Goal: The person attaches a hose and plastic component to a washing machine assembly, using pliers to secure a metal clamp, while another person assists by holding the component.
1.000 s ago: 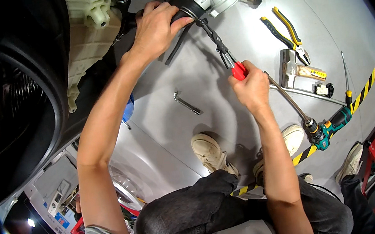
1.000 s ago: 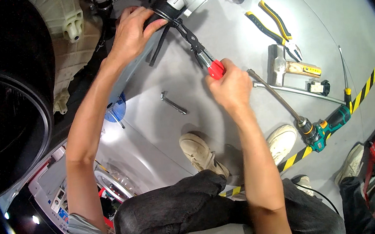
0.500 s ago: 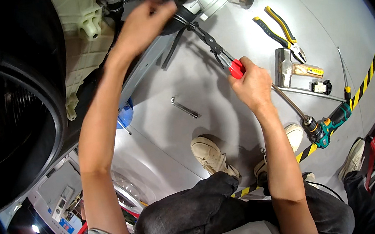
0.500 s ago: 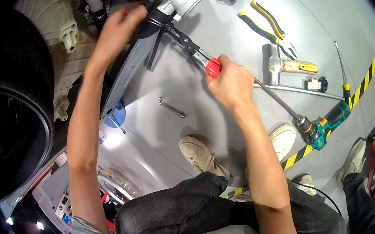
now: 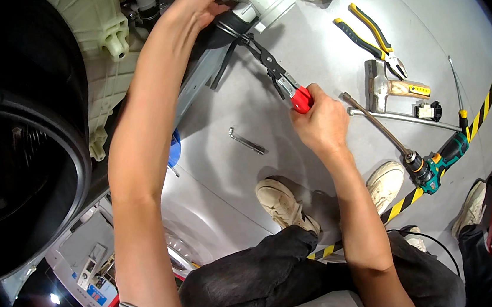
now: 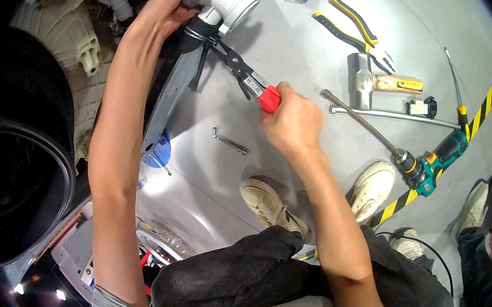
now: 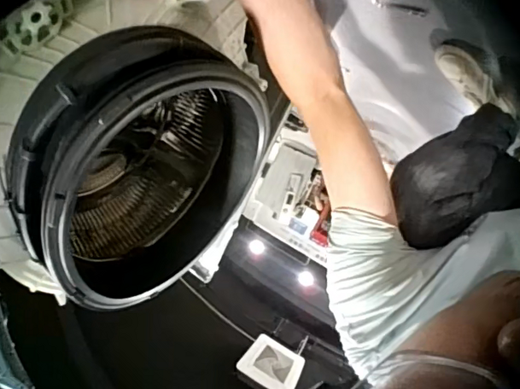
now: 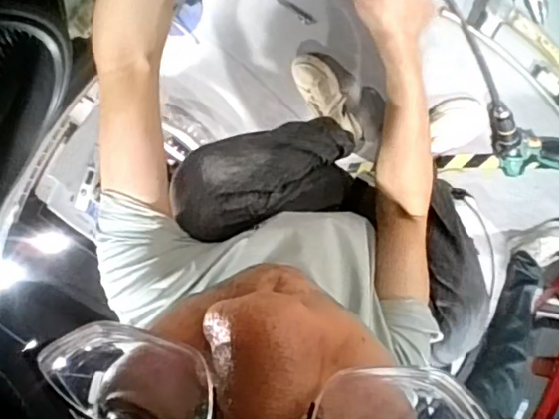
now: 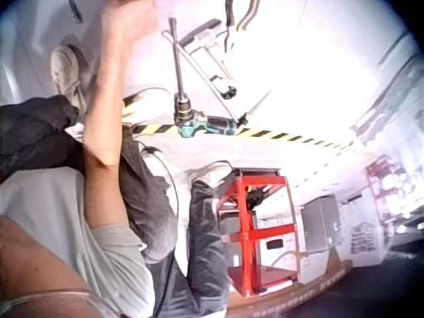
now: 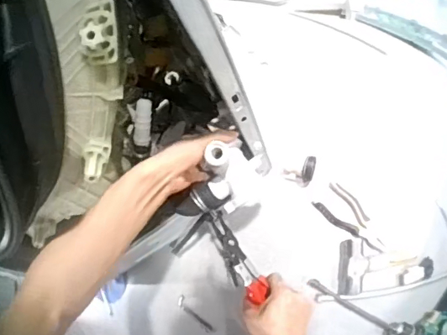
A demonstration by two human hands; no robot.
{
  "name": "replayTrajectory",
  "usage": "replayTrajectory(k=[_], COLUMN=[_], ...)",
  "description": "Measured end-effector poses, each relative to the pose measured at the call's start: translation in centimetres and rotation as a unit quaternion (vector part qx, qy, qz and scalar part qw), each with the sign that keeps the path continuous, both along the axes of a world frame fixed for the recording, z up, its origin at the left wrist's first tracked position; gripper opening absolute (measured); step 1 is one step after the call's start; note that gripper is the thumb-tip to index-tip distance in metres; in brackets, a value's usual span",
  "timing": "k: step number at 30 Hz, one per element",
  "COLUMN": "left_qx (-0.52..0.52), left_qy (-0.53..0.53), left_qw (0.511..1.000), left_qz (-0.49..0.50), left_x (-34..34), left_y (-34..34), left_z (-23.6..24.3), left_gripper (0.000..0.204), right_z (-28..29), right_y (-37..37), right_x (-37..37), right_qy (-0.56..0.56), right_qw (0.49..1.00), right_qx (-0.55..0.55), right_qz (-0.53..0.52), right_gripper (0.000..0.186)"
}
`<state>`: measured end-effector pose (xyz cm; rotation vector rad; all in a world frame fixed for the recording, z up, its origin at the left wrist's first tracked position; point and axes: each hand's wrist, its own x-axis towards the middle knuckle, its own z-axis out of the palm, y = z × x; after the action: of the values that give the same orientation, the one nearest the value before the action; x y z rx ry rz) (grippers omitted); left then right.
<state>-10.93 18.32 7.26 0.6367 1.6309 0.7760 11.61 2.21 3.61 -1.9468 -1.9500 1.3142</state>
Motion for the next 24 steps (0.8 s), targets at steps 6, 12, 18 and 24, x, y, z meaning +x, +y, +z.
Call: replayTrajectory(k=[6, 12, 18, 24], left_qx=[0.041, 0.046, 0.035, 0.072], left_qy=[-0.131, -0.163, -0.171, -0.204], left_qw=[0.99, 0.985, 0.985, 0.976], left_qz=[-0.036, -0.017, 0.0, 0.008], left_x=[-2.6, -3.7, -4.1, -5.5], left_y=[-2.3, -2.8, -3.1, -3.4], left_z=[-0.7, 0.3, 0.4, 0.4], left_gripper=[0.04, 0.04, 0.039, 0.036], right_z=[0.6, 0.2, -3.1, -5.7], right_y=[-0.3, 0.8, 2.9, 6.0], right_x=[-0.3, 0.5, 1.4, 1.9], right_qy=[0.064, 0.08, 0.08, 0.131], right_qw=[0.997, 0.996, 0.988, 0.967], right_qx=[-0.039, -0.007, 0.084, 0.14], right_qz=[0.015, 0.046, 0.098, 0.17], right_gripper=[0.023, 0.022, 0.023, 0.023])
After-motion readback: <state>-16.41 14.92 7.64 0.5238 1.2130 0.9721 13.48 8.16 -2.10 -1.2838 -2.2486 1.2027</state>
